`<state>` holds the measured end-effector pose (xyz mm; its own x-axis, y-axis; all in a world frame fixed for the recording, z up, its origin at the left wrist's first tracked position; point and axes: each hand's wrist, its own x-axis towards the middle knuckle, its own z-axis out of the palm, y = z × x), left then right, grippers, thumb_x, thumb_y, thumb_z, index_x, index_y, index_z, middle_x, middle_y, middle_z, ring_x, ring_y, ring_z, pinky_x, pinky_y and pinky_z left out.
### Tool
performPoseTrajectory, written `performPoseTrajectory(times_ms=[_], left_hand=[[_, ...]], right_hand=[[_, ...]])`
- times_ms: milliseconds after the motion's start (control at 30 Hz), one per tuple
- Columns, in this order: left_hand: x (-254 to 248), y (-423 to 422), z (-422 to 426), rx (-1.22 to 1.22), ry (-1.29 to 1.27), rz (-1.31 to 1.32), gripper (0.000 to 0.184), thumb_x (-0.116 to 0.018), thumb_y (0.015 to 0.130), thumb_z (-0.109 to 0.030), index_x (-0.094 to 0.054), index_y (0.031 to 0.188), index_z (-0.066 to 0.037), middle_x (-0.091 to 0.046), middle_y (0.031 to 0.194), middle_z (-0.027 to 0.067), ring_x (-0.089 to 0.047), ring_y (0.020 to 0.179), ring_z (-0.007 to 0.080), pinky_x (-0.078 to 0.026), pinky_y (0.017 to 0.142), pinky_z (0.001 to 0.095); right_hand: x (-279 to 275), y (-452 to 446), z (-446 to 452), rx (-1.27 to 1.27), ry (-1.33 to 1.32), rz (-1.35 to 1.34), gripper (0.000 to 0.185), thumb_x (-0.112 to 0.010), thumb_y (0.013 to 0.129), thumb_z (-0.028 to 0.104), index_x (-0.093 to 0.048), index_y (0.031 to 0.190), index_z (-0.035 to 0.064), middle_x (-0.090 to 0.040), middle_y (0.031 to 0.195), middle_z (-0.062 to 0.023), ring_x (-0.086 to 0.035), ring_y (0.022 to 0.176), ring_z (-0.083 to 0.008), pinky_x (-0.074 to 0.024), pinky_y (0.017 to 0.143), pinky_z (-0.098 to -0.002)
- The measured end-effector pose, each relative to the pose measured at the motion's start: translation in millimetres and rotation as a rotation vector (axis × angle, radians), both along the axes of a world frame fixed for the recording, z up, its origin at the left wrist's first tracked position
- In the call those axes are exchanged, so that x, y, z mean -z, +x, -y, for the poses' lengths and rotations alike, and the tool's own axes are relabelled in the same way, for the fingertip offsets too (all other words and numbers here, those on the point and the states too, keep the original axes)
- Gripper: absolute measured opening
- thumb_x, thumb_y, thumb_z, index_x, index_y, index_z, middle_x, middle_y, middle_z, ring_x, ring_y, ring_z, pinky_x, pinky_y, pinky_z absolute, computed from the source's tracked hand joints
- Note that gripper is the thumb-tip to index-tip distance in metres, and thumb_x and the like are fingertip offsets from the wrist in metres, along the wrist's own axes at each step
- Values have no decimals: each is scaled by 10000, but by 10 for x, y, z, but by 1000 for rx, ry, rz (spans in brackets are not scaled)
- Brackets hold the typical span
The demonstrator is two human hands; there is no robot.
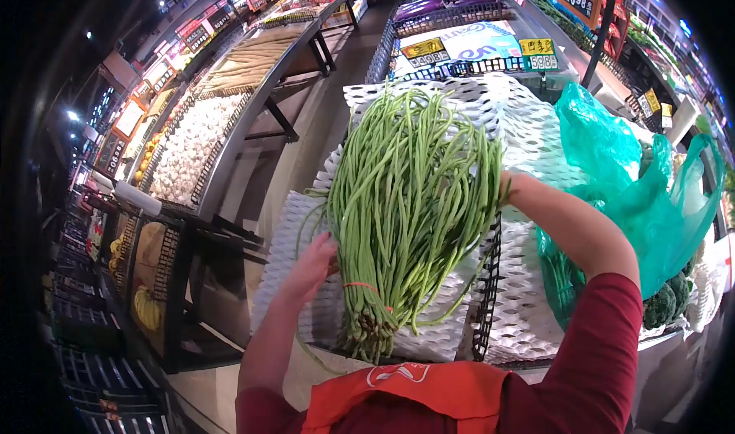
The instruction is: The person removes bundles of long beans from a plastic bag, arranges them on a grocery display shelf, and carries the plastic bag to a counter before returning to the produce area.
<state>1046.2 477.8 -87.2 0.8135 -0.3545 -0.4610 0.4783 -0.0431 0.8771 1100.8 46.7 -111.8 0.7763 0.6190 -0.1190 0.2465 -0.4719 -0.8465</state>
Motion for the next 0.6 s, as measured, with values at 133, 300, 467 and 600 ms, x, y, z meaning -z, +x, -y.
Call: performPoseTrajectory(times_ms=[133,300,467,600], left_hand=[[-190,51,308,7,-27,117,672,-672,803,-158,-283,1343,-70,-518,1176,122,-539,1060,202,-465,869,358],[-129,184,290,35,-23,65,768,-630,704,19,-235,1357,-66,-541,1068,130,-587,888,218,-517,732,349],[-293,173,317,-10,-32,146,693,-566,624,51,-378,1285,-37,-546,1022,80,-547,857,175,-477,737,311],[-431,249,342,29,-86,207,684,-535,624,73,-406,1288,-32,-563,1012,78,-546,871,168,-467,719,287]], right_hand=[[-602,-324,38,91,-244,-174,280,-494,911,169,-599,1156,82,-637,1067,-110,-598,949,-220,-475,848,-349],[-272,-712,-204,962,580,-644,361,-371,969,377,-602,1069,118,-647,945,-17,-611,837,-158,-500,755,-357],[59,-701,-576,1034,1150,-622,859,-170,848,737,-475,1278,59,-590,1164,-116,-575,1034,-246,-431,950,-404],[-8,-720,-735,1037,947,-468,561,-511,882,501,-540,1172,22,-624,1069,-98,-603,965,-200,-492,863,-367]])
